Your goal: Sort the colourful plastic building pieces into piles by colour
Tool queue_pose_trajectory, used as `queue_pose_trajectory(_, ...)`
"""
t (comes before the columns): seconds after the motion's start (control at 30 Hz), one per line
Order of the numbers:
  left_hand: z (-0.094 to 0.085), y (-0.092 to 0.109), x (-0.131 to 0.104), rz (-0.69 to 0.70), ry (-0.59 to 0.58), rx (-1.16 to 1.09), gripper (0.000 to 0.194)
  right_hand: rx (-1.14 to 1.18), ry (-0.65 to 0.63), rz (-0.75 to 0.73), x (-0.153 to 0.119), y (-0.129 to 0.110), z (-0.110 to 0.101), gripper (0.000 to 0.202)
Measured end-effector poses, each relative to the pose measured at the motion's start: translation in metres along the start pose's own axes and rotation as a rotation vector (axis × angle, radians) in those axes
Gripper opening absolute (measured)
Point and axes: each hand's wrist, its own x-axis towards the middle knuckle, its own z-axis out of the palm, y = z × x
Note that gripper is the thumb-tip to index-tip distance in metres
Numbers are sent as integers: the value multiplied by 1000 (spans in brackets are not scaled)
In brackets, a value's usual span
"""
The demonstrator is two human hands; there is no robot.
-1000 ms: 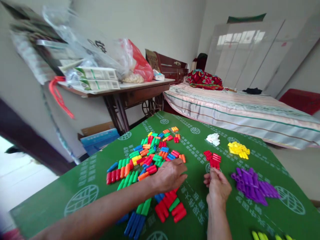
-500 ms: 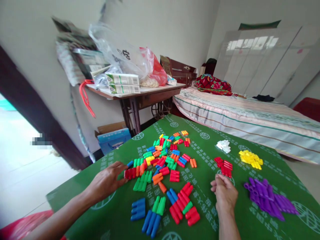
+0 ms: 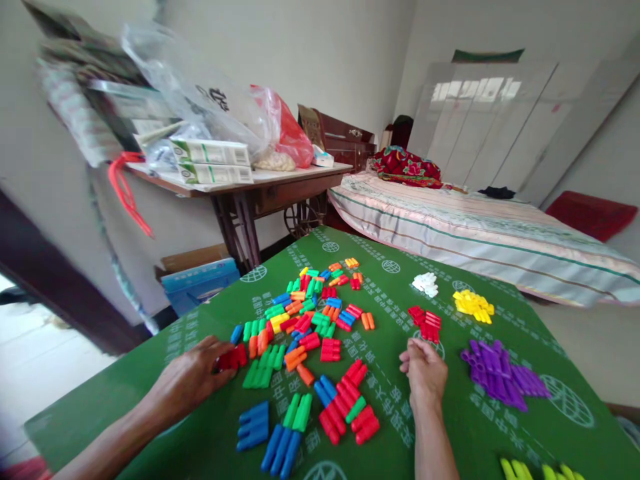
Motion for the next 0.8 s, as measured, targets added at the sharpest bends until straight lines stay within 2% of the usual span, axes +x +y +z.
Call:
queue_pose_trajectory(0.17, -6, -4, -2, 15, 41, -109, 20, -2, -10, -14, 0, -2, 3, 42)
queue_pose_trajectory(0.23, -8, 2, 1, 55, 83, -174, 19, 0, -12, -16, 0, -3, 5, 41)
queue_pose_trajectory(0.3, -11, 18, 8, 111, 131, -234, 18, 5, -14, -14, 1, -4, 7, 41)
queue_pose_trajectory(0.4, -20, 57, 22, 228, 138, -311, 19, 19, -9, -7, 3, -5, 9, 41)
queue_pose_trajectory(0.5, -30, 108, 41, 412, 24, -304, 14, 35, -11, -4, 4, -5, 9, 41)
queue_pose_trajectory(0.57, -31, 144, 57, 494, -2, -271, 13, 36, -17, -7, 5, -5, 10, 40)
queue_pose_trajectory(0.67, -21, 196, 84, 595, -24, -211, 16, 50, -18, -7, 5, -6, 11, 40)
queue_pose_trajectory(0.8, 5, 256, 117, 661, -45, -86, 20, 94, 33, -14, 7, -6, 10, 44)
